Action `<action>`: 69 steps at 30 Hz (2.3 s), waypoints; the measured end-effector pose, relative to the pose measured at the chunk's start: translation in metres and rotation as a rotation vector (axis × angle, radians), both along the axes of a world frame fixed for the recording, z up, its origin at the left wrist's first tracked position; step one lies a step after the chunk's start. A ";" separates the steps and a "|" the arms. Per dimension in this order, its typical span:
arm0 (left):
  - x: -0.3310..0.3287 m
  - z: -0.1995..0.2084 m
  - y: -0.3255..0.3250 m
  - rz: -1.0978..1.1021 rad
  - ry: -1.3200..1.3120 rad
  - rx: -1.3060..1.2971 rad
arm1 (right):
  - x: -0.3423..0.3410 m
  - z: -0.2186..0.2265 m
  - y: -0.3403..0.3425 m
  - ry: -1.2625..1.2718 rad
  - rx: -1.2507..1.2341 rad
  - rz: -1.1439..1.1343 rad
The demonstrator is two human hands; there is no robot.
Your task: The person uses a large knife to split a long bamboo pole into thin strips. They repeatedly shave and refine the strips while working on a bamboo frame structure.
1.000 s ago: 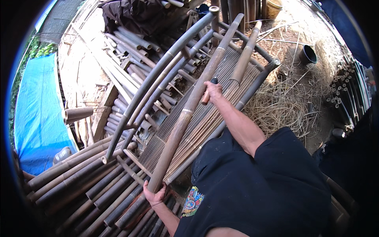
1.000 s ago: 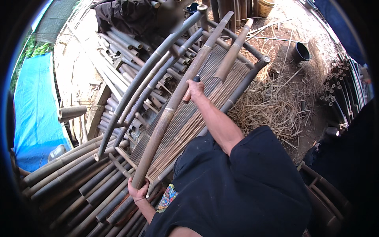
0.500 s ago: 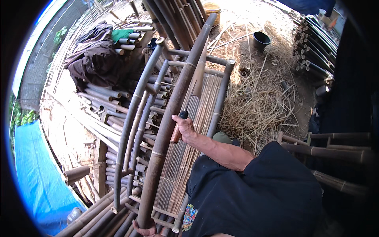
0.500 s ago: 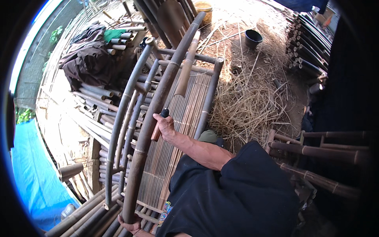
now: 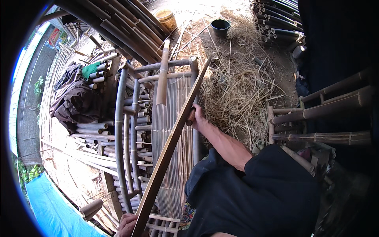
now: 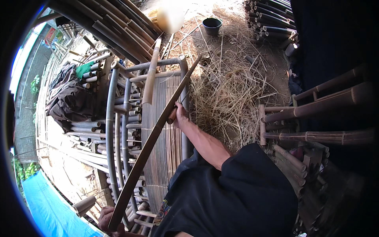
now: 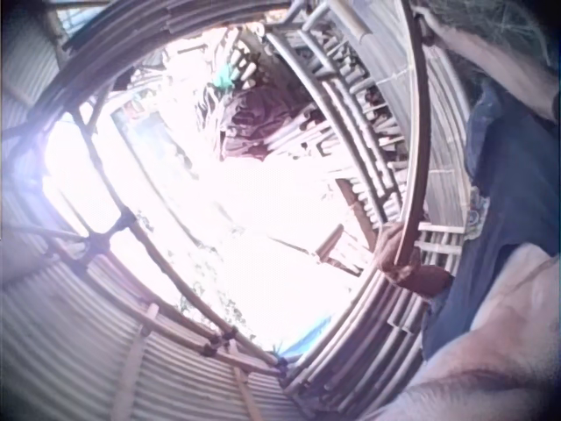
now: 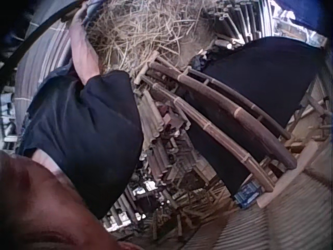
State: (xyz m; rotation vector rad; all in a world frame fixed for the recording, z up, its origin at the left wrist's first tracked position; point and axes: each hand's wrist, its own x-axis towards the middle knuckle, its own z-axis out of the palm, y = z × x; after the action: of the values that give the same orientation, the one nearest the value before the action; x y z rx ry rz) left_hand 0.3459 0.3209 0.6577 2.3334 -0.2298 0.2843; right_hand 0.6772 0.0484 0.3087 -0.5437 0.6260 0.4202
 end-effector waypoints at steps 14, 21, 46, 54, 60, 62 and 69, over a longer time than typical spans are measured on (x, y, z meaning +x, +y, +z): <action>0.080 -0.035 -0.098 0.506 -0.692 -0.729 | -0.209 0.036 -0.205 0.201 -0.320 0.341; 0.101 -0.032 -0.225 -0.079 -0.730 -1.202 | -0.247 0.118 -0.214 -0.007 -0.053 0.136; 0.152 -0.088 -0.269 -0.606 -0.484 -0.800 | -0.244 0.181 -0.152 -0.214 -0.519 -0.261; 0.239 -0.021 -0.276 -0.688 -0.452 -0.405 | -0.317 0.254 -0.173 -0.725 -1.070 -0.358; 0.209 -0.035 -0.311 -0.822 -0.480 -0.221 | -0.351 0.318 -0.184 -0.721 -1.245 -0.202; 0.195 -0.039 -0.323 -0.801 -0.487 -0.274 | -0.349 0.318 -0.185 -0.827 -1.419 -0.220; 0.153 -0.049 -0.339 -0.767 -0.400 -0.267 | -0.356 0.313 -0.201 -0.849 -1.503 -0.106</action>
State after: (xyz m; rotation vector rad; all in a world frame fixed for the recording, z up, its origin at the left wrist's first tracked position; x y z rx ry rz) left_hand 0.4986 -0.0180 0.6090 1.7490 -1.1656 0.3599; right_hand 0.3208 -0.1529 0.6222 -1.9648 0.0197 -0.4962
